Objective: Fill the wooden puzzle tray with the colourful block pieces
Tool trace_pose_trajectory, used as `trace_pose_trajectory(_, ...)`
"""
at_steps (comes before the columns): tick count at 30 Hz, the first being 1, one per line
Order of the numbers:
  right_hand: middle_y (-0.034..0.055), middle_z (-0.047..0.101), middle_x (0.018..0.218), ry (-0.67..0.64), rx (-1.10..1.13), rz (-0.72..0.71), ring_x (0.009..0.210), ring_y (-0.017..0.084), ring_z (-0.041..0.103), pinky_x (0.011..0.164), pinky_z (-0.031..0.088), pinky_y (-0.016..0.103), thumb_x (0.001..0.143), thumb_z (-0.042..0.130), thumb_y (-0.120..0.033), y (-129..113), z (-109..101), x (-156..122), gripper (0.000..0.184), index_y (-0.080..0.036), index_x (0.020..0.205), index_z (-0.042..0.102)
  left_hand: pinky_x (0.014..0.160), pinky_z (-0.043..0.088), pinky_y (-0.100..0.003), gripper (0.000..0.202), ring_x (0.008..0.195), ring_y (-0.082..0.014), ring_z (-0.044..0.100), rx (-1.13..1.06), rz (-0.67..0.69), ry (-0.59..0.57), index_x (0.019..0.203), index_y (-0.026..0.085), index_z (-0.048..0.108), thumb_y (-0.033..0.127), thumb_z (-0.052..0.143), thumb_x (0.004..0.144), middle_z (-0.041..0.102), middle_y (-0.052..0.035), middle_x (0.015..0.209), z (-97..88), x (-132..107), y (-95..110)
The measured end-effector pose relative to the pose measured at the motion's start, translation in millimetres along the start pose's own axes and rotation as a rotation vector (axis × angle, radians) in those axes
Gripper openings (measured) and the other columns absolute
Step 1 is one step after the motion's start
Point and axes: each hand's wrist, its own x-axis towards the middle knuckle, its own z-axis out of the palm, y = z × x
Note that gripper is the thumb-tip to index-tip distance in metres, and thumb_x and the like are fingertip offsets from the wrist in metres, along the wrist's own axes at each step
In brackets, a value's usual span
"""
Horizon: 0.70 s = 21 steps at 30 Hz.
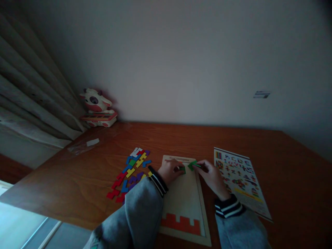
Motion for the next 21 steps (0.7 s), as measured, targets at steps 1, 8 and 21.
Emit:
trace_pose_trajectory(1,0.0069,0.073,0.089,0.010,-0.005,0.002,0.084,0.024,0.068,0.077,0.052,0.036,0.084,0.061,-0.055,0.7,-0.3,0.3,0.034,-0.021,0.089,0.065,0.066,0.053,-0.023,0.020,0.066,-0.0133,0.065,0.023,0.012,0.000,0.099,0.017,0.073,0.026,0.072,0.082,0.071,-0.0050,0.087,7.0,2.4,-0.6)
trace_pose_trajectory(8,0.0084,0.074,0.089,0.047,-0.034,-0.010,0.080,0.023,0.068,0.074,0.052,0.035,0.084,0.059,-0.056,1.6,-0.1,1.3,0.036,-0.021,0.089,0.065,0.089,0.050,-0.035,0.020,0.096,-0.0222,0.064,0.304,0.277,0.143,0.102,0.020,0.072,0.032,0.059,0.093,0.072,-0.0082,0.104,20.8,0.8,-7.5)
trace_pose_trajectory(21,0.0049,0.075,0.088,0.021,-0.153,-0.105,0.081,0.024,0.071,0.074,0.054,0.036,0.087,0.059,-0.044,3.1,-4.6,1.0,0.023,-0.023,0.088,0.066,0.097,0.047,-0.044,0.037,0.113,-0.0261,0.060,0.440,0.395,0.043,0.116,0.016,0.065,0.042,0.048,0.096,0.067,-0.0116,0.123,22.3,-9.8,-8.3)
